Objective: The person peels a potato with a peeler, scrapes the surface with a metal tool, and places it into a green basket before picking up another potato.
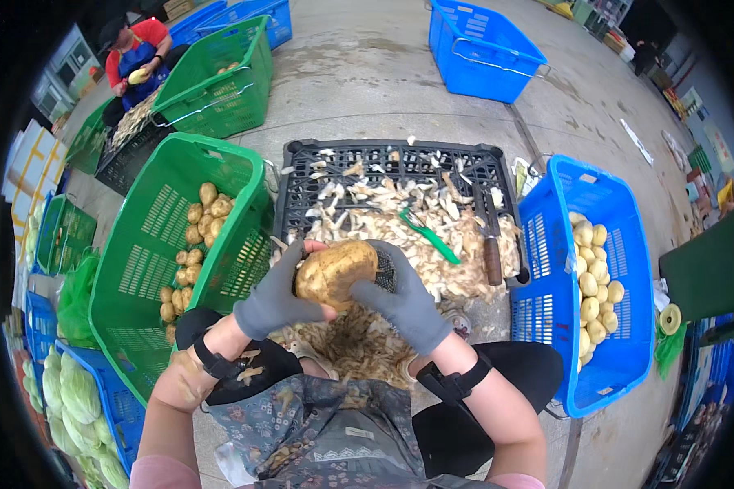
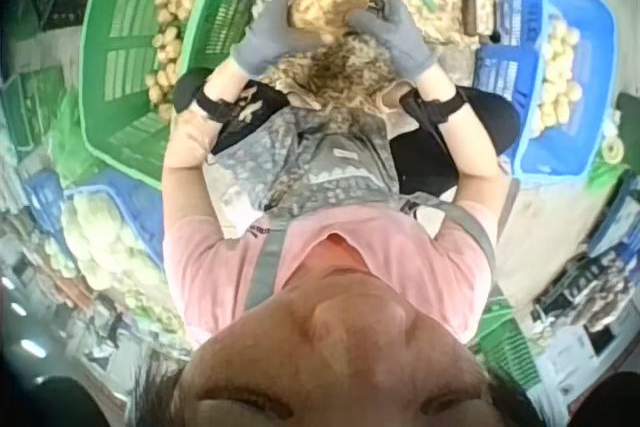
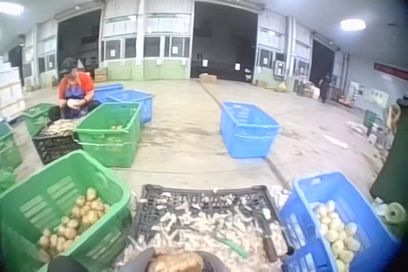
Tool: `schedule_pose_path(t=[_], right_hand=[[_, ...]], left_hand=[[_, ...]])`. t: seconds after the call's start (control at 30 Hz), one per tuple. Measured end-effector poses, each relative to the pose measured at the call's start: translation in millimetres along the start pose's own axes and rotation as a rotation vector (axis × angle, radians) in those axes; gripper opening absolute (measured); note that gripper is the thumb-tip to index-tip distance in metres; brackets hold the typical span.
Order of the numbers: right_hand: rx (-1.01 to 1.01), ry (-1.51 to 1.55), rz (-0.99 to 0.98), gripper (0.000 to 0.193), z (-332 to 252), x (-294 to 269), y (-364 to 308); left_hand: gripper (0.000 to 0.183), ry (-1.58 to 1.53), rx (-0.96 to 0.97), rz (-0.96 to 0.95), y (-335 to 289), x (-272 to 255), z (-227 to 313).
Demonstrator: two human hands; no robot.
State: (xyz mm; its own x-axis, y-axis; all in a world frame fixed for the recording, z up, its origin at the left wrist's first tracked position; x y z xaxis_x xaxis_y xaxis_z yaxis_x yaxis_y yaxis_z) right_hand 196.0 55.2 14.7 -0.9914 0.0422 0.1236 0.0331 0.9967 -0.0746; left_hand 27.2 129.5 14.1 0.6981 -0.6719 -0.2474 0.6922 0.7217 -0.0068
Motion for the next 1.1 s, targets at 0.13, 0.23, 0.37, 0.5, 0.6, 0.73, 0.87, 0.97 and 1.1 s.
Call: schedule_pose_path(t=[0.13,0.23,0.37,0.5,0.6,0.73,0.87,0.97,1.1], right_hand=[[0.149,0.246,-0.028,0.054,11.3,-8.0,-7.3],[0.133,-0.073,-0.086,0.048,29.9,-22.7,-0.4],[0.031,-0.826,0.148,0.038,59.6,-97.3,31.2],[0.023,-1.517,0.261,0.031,113.6,-137.2,47.6],[0.107,-1.545,0.246,0.029,127.0,-141.4,53.4],[0.270,-1.341,0.340,0.028,104.2,-129.7,49.1],[-0.105,-1.075,0.224,0.028,35.7,-53.6,22.5],[-0.268,-1.096,0.044,0.027,10.2,-1.2,-6.8],[-0.425,-1.273,-0.154,0.028,23.5,24.6,-18.5]], left_hand=[[0.060,-1.281,-0.550,-0.190,-10.1,28.2,-51.1],[0.061,-1.502,-0.660,-0.314,-19.2,36.3,-60.7],[0.061,-1.446,-0.635,-0.319,-25.8,35.4,-66.0],[0.059,-1.492,-0.652,-0.040,-16.5,32.0,-87.1],[0.056,-1.528,-0.574,0.001,-15.7,24.2,-81.4],[0.056,-1.504,-0.425,-0.003,-15.4,17.1,-90.4],[0.059,-1.690,-0.453,-0.058,-13.4,21.5,-90.3],[0.063,-1.627,-0.483,0.010,-17.2,21.1,-72.7],[0.063,-1.594,-0.505,-0.005,-15.0,26.9,-84.8]])
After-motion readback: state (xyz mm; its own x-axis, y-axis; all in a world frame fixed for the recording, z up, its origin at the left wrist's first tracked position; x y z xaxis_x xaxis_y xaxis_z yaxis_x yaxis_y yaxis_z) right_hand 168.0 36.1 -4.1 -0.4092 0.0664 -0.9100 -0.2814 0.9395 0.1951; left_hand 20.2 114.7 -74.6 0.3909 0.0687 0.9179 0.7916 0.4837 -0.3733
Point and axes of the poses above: each hand's wrist, its own y-axis towards the middle knuckle, its own x-axis out of the palm, z = x × y, the point moved 3 cm from there along y, towards the middle knuckle, and after that the axes turned 3 degrees about -x, right-handed, at the moved point
